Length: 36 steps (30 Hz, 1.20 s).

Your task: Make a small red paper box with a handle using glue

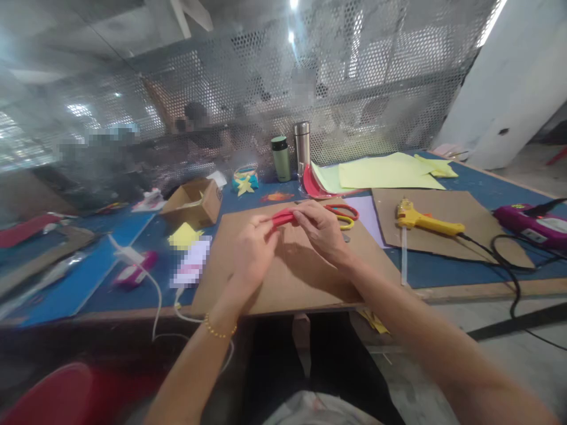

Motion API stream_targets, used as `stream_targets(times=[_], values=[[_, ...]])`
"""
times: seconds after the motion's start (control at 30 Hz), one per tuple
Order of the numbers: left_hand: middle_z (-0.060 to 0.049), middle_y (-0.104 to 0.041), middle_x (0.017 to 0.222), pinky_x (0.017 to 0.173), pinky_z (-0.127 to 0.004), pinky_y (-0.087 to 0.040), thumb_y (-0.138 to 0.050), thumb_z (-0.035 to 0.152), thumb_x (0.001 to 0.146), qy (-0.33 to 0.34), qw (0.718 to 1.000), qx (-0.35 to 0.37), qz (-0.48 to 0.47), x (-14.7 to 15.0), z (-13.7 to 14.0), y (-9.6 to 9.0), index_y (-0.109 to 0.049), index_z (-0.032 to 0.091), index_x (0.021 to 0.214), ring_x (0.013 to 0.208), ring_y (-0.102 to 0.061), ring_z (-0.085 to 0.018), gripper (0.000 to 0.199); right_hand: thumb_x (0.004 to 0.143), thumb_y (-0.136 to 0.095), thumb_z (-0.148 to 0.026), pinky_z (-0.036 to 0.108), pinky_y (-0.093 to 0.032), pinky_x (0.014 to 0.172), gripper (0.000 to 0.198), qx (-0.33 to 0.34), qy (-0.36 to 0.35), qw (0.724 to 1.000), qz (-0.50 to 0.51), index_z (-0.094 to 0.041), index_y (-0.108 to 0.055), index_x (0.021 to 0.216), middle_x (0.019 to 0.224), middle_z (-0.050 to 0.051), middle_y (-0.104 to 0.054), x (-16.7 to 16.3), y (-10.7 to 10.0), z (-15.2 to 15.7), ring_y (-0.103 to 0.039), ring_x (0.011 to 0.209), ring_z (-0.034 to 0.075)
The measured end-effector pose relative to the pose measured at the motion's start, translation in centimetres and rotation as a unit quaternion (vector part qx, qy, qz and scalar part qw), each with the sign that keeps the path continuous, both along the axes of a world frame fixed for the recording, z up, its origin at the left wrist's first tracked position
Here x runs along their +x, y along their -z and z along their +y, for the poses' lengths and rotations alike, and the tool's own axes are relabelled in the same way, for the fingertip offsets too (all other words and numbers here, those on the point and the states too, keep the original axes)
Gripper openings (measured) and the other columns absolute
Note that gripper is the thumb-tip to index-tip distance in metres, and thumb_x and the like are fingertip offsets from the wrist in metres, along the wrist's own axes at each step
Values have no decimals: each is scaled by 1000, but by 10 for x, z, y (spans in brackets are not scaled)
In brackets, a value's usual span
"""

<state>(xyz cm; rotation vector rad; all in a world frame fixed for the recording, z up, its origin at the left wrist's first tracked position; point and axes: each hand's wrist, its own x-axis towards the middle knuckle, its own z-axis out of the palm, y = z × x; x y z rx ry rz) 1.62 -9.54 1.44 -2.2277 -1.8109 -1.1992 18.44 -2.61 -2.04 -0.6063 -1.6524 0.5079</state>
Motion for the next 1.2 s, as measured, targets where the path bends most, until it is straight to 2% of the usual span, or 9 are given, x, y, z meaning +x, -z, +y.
stream_targets(times=[0.13, 0.2, 0.33, 0.47, 0.57, 0.73, 0.87, 0.97, 1.2], values=[[-7, -70, 102, 85, -34, -58, -69, 14, 89, 12, 998, -36, -58, 0, 7, -2, -82, 22, 106, 91, -68, -20, 23, 103, -57, -39, 33, -57, 72, 29, 0, 4, 1000, 3, -22, -79, 97, 92, 8, -72, 0, 3, 4, -67, 78, 19], [-6, -70, 101, 73, -31, -58, -69, 15, 87, 33, 988, -73, -130, 1, 9, -3, -82, 23, 106, 80, -68, -17, 24, 103, -58, -38, 34, -57, 73, 28, 4, 4, 1000, -1, -22, -79, 94, 90, 7, -72, 0, 3, 4, -67, 79, 19], [-6, -74, 95, 48, -24, -52, -66, 19, 89, 93, 918, -208, -325, 5, 7, -6, -79, 21, 119, 55, -67, -13, 33, 102, -58, -35, 34, -56, 72, 27, 12, 16, 1000, -20, -23, -79, 91, 82, 5, -71, 1, 3, 1, -67, 77, 20], [-6, -76, 82, 54, -24, -56, -68, 19, 87, 147, 850, -261, -433, 10, 8, -11, -76, 17, 120, 57, -73, -16, 34, 102, -59, -39, 35, -57, 75, 28, 10, 29, 999, -20, -23, -79, 92, 86, 6, -73, 2, 3, 1, -67, 79, 20], [-7, -77, 83, 54, -24, -55, -71, 21, 84, 173, 828, -264, -464, 10, 14, -12, -78, 15, 113, 57, -72, -16, 30, 102, -58, -43, 35, -57, 73, 30, 1, 25, 1000, -10, -23, -78, 92, 87, 6, -74, 2, 3, 2, -67, 77, 20], [-6, -70, 70, 48, -25, -49, -74, 36, 86, 189, 862, -285, -374, -3, 22, -20, -81, 15, 95, 51, -67, -16, 24, 100, -58, -37, 35, -57, 72, 25, -18, 30, 999, -22, -24, -80, 99, 95, 7, -75, 5, -1, 0, -68, 80, 20], [-5, -78, 83, 49, -26, -44, -74, 39, 87, 177, 923, -265, -214, -20, 22, -31, -84, 24, 109, 48, -56, -12, 29, 99, -57, -29, 36, -57, 78, 25, -2, 27, 999, -30, -26, -81, 105, 95, 6, -77, 7, -7, -4, -69, 90, 21], [-1, -75, 70, 55, -26, -41, -76, 39, 85, 152, 960, -212, -101, -30, 24, -34, -85, 28, 110, 55, -56, -15, 29, 97, -57, -25, 35, -57, 80, 27, -8, 17, 999, -28, -25, -81, 107, 96, 6, -76, 7, -7, -4, -68, 89, 20], [-6, -80, 84, 69, -29, -49, -71, 44, 87, 152, 974, -148, -83, -20, 27, -40, -86, 27, 107, 76, -67, -21, 30, 85, -55, -14, 34, -56, 77, 38, -11, 36, 998, -45, -27, -80, 111, 96, 3, -73, 11, -7, -1, -64, 80, 18]])
